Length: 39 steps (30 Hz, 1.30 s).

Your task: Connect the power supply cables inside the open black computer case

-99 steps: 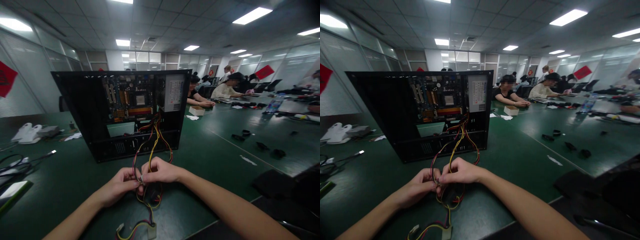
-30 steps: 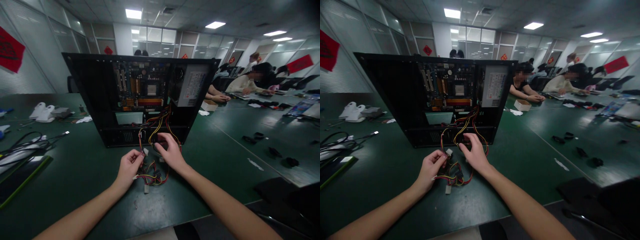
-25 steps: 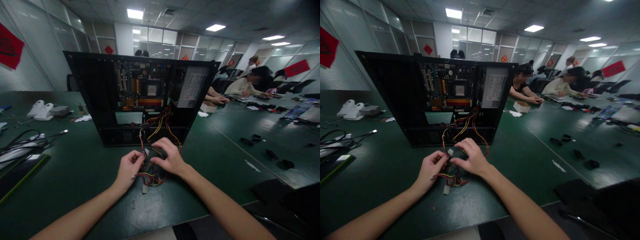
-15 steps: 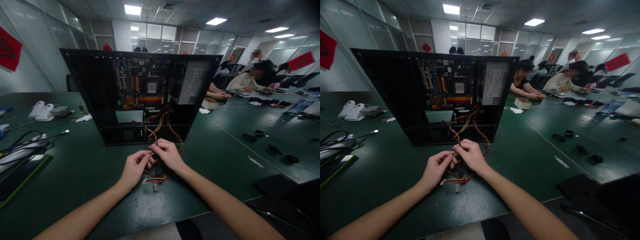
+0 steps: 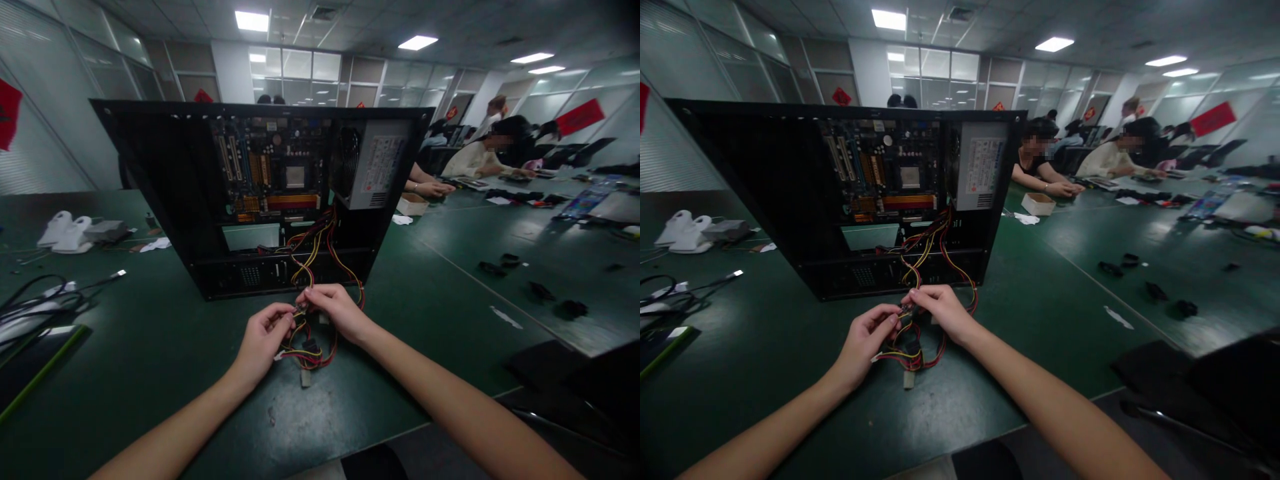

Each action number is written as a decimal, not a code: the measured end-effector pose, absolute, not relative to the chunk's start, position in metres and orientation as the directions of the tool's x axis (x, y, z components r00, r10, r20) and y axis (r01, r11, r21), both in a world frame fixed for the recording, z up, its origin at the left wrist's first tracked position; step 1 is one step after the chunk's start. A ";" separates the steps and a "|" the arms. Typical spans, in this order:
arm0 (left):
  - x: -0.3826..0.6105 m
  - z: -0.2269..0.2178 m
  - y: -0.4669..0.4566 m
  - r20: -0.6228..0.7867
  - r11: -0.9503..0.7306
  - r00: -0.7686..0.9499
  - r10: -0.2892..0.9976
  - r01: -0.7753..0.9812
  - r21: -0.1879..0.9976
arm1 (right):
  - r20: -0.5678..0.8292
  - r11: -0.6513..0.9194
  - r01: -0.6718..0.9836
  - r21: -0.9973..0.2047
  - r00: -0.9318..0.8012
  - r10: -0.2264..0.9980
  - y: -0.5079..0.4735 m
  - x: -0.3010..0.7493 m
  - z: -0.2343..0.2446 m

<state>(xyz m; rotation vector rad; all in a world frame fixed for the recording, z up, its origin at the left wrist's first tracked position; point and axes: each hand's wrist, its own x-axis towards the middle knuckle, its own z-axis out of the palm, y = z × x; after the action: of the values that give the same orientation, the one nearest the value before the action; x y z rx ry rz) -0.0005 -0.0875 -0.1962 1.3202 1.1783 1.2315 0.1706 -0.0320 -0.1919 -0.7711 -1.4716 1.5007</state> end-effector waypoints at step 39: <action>-0.011 -0.196 -0.089 0.383 -0.420 0.177 0.907 0.468 0.777 | 0.084 -0.028 -0.287 -0.957 -0.369 0.926 -0.045 0.154 -0.198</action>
<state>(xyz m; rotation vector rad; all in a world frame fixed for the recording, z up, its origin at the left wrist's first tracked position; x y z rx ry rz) -0.0107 -0.0889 -0.1957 1.9668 1.2900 1.1714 0.1536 -0.0453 -0.1977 -0.7584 -1.2652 1.5852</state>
